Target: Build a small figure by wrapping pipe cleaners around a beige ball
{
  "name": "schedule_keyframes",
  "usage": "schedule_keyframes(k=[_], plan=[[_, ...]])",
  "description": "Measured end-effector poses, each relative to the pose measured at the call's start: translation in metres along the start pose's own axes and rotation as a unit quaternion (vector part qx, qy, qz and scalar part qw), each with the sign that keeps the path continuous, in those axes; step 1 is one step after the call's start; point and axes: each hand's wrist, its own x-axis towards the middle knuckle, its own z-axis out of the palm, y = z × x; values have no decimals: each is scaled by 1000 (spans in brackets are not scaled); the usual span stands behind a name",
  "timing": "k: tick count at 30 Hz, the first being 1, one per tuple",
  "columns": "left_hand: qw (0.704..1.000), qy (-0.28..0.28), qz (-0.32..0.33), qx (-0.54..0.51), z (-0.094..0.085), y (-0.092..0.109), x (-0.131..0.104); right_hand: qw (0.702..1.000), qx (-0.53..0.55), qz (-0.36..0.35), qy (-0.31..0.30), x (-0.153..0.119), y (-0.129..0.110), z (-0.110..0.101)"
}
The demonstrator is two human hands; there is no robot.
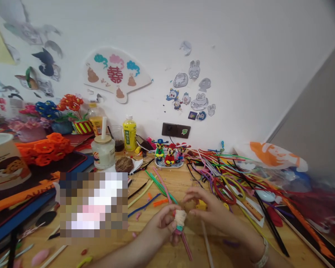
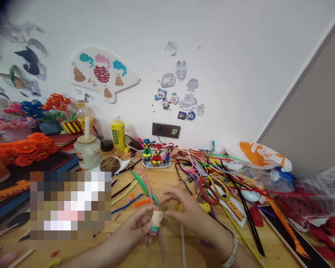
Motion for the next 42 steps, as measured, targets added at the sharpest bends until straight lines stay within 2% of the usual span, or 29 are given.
schedule_keyframes(k=[3, 7, 11, 13, 15, 18, 20, 21, 23, 25, 26, 27, 28, 30, 32, 37, 42], plan=[[1000, -4, -2, -7, 0, -2, 1, 999, -12, -34, -2, 1, 0, 7], [1000, 8, -7, -3, 2, 3, -1, 998, -13, -59, 1, 1, 6, 7], [1000, 13, -12, 5, 4, 6, -2, 999, 35, -37, -6, 0, 11, 12], [1000, 14, -12, 4, 3, 6, -2, 993, 109, -10, 40, 1, 13, 12], [1000, 13, -11, 3, 3, 4, -2, 966, 222, 17, 134, 3, 15, 6], [1000, 8, -15, -2, 2, 3, -1, 876, 397, 31, 272, 7, 16, -18], [1000, 4, -19, -6, 2, 2, -1, 835, 462, 39, 296, 8, 14, -37], [1000, 1, -19, -7, 2, 3, -1, 831, 465, 33, 304, 8, 12, -44], [1000, -2, -18, -6, 2, 3, -2, 878, 386, 27, 283, 7, 6, -50], [1000, 0, -13, 0, 3, 3, -2, 939, 262, 29, 222, 5, -3, -44], [1000, 2, -7, 3, 3, 2, -1, 957, 220, 35, 187, 4, -8, -36], [1000, 2, 1, 9, 4, 2, -1, 988, 101, 15, 116, 4, -14, -27], [1000, 3, 10, 14, 4, 1, -1, 997, -16, -10, 76, 3, -19, -18], [999, 6, 27, 23, 5, 0, 0, 981, -186, -50, 16, 2, -29, 0], [999, 9, 36, 24, 6, -1, 0, 960, -272, -67, 4, 2, -35, 14], [998, 5, 52, 18, 8, -2, -1, 928, -360, -95, 25, 5, -35, 26], [998, 0, 64, 17, 6, -6, 2, 896, -410, -170, 27, 10, -34, 30]])
